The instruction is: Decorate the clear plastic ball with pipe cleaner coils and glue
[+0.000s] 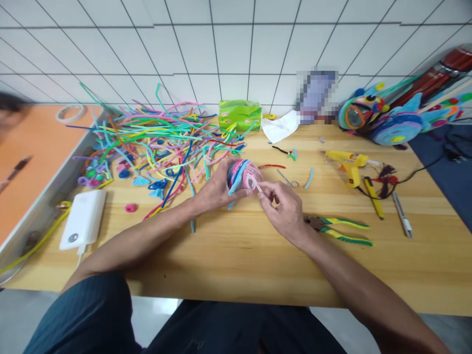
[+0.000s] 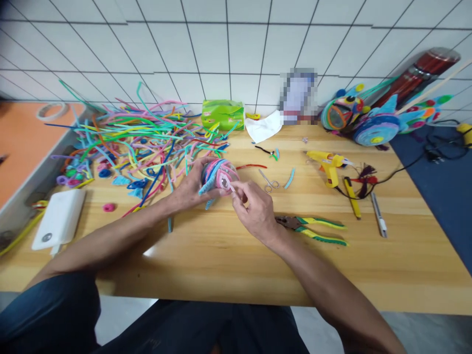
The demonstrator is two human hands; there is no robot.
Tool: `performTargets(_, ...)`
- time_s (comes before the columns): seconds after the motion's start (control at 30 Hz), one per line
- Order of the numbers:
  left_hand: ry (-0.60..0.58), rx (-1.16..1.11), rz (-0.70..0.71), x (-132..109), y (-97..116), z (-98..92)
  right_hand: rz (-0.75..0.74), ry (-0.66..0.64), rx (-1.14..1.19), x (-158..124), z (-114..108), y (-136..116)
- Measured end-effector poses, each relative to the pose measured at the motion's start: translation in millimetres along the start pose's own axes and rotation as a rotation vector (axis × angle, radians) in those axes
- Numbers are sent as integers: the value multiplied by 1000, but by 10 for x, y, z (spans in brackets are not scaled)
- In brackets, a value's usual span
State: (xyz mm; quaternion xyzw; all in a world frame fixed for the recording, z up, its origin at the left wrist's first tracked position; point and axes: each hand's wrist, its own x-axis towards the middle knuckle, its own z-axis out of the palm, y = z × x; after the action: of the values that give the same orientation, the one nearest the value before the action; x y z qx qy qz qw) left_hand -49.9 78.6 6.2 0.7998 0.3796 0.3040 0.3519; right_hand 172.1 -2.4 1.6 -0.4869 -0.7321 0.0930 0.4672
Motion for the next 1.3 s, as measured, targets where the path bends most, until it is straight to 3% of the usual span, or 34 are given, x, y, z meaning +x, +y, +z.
performTargets(0.37,-73,106,30,17,44,-70,-79,-11,-53,-66,99,82)
performTargets(0.53,-191,132,29,12,7,-227,-65,-22,-88,-83,126,107)
performTargets(0.67,-359,47,-5,56,-22,-444,-84,-18,-86,-77,122,120)
performTargets(0.73,-411,-55,-73,109,15,-529,-83,-24,-94,-77,121,120)
performTargets(0.83,-335,-132,-155,220,134,-573,-81,-31,-105,-79,126,117)
performTargets(0.93,-294,-83,-138,359,242,-545,-104,-20,-119,-77,128,116)
performTargets(1.17,-465,228,14,677,283,-531,-82,-52,-92,-60,118,133)
performTargets(1.3,-564,270,-102,741,313,-535,-81,-23,-22,-58,124,161)
